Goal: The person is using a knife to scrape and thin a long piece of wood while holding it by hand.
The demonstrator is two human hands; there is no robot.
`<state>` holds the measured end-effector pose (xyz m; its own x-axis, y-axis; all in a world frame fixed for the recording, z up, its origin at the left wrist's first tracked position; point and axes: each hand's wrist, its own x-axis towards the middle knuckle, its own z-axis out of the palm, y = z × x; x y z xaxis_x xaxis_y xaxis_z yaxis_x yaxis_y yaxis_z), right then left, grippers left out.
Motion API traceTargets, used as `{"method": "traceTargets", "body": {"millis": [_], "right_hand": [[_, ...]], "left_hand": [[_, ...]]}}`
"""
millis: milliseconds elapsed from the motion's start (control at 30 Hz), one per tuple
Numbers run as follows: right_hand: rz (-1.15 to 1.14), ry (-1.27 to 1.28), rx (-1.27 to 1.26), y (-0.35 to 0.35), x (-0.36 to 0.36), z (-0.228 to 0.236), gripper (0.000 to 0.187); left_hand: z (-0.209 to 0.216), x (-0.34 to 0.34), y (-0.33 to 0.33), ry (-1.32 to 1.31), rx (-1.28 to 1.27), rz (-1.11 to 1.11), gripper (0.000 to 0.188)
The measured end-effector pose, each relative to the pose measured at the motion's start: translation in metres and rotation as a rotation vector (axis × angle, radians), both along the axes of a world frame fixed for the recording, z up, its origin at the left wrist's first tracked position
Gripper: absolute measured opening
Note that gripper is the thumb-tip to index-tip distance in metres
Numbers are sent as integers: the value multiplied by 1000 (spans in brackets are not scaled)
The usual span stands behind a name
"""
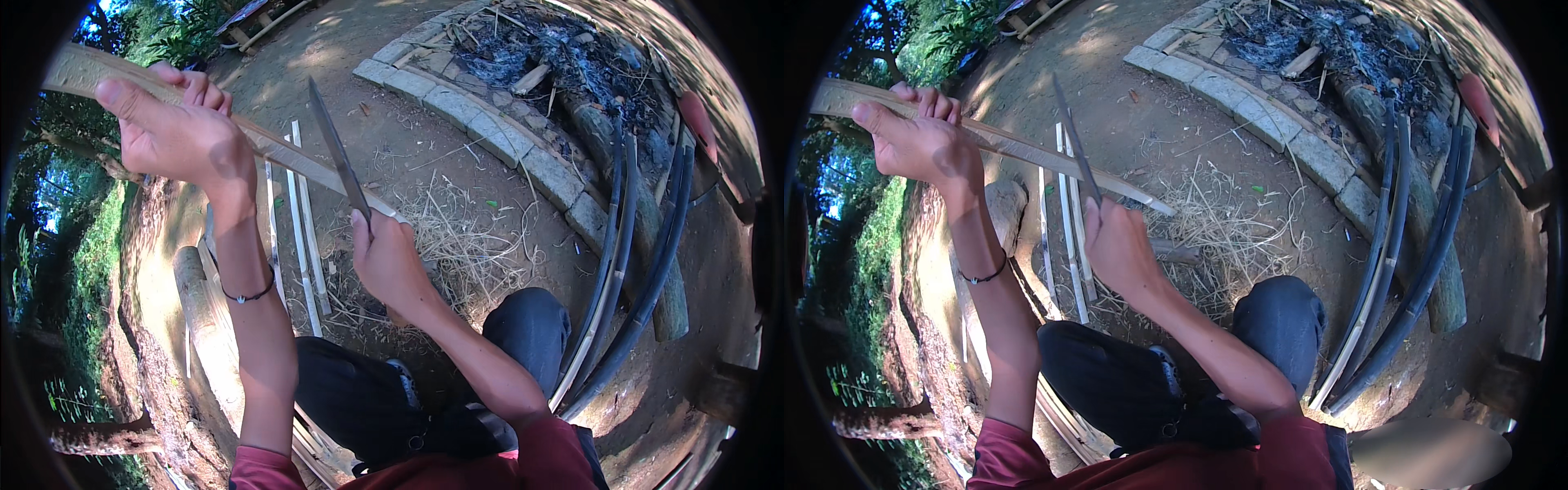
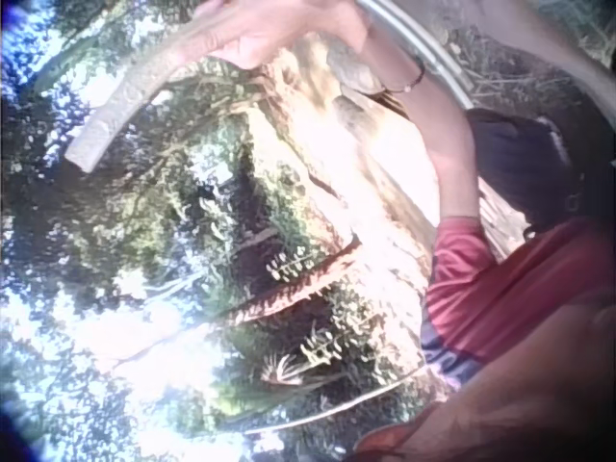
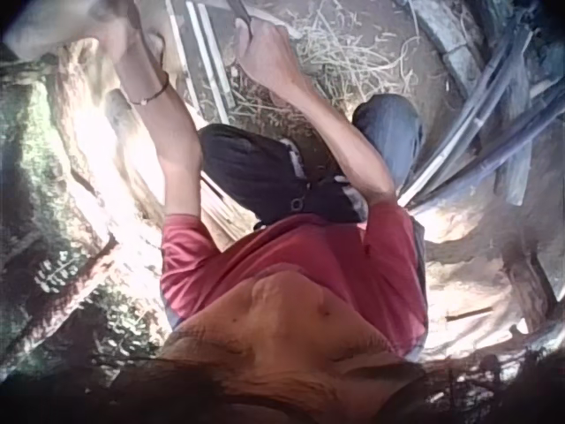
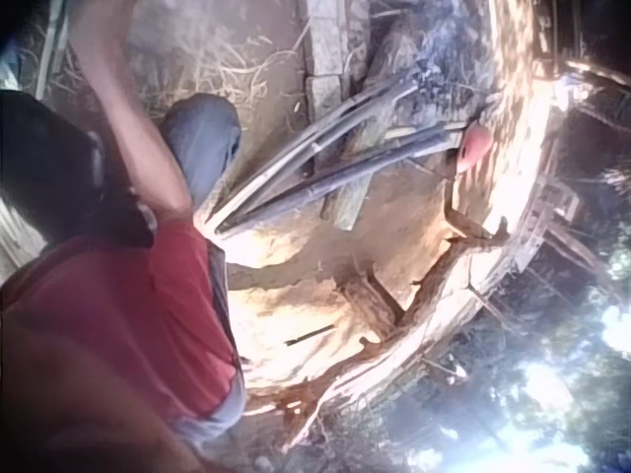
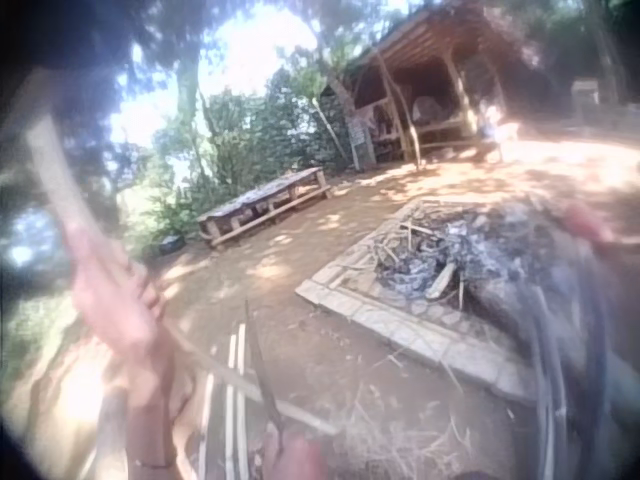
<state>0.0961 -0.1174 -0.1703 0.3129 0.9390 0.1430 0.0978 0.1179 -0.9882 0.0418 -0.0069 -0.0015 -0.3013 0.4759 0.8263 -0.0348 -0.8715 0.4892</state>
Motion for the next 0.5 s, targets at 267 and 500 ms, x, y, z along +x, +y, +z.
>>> {"method": "traceTargets", "body": {"millis": [267, 500], "right_hand": [[70, 39, 48, -16, 4, 26, 34], [2, -23, -112, 2, -2, -48, 34]], "left_hand": [[2, -5, -8, 56, -21, -4, 59], [6, -18, -8, 32, -44, 28, 58]]}}
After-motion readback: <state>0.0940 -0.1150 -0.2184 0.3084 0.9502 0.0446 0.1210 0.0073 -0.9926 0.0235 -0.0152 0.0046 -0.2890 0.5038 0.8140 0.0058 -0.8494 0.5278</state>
